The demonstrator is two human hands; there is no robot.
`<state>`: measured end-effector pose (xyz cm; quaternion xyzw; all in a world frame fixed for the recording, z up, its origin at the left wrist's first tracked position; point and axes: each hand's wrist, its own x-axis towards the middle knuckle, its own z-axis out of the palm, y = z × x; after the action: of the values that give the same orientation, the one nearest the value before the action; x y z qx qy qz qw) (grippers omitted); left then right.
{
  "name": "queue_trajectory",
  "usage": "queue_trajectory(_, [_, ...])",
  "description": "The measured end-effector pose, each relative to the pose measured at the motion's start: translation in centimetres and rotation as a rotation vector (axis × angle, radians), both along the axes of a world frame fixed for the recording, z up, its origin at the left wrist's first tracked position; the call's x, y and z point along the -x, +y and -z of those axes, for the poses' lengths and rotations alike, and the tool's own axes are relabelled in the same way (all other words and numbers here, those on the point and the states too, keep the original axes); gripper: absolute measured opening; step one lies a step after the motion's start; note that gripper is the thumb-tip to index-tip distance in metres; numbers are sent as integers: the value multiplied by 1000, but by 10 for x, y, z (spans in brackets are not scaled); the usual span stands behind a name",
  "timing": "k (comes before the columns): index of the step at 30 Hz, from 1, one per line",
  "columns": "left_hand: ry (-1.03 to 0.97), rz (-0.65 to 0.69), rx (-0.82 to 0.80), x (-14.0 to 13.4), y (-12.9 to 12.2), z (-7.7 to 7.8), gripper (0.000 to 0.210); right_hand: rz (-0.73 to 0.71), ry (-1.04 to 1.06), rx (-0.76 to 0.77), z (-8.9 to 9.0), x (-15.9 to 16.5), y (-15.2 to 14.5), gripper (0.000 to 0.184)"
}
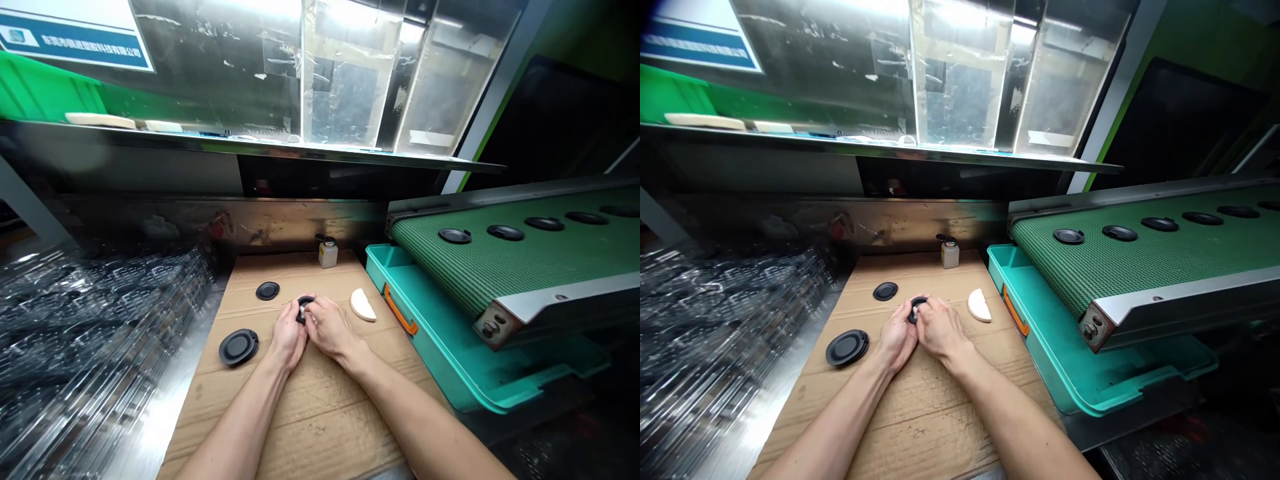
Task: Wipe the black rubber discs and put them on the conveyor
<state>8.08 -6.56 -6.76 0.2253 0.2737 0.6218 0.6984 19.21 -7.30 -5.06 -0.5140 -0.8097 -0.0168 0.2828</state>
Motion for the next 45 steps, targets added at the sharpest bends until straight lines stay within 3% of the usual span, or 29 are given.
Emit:
queue_trajectory(9, [43,9,22,-2,0,-1,18,44,-60,-10,-1,-4,3,16])
queue_trajectory(12, [46,-28,19,-2,1,-1,18,-6,-77,5,-2,-4,3,14])
queue_trajectory(16, [82,2,32,-1,1,0,18,75,-97,53,-5,-7,1,18])
queue_trajectory(21, [89,3,-36,-4,0,2,16,-81,-116,27,-7,-4,-4,16])
queue_trajectory(28, [97,-3,33,-4,0,-1,16,130,-108,10,-5,-2,6,21])
queue_trajectory(34, [91,-28,-10,-5,1,2,16,-53,-37,14,0,-3,-2,14])
queue_trajectory(39, [131,28,-75,-7,-3,4,20,89,-8,-81,-4,0,7,23])
queue_trajectory(45, [135,35,-37,-4,-3,0,24,161,-14,-48,2,-14,9,19])
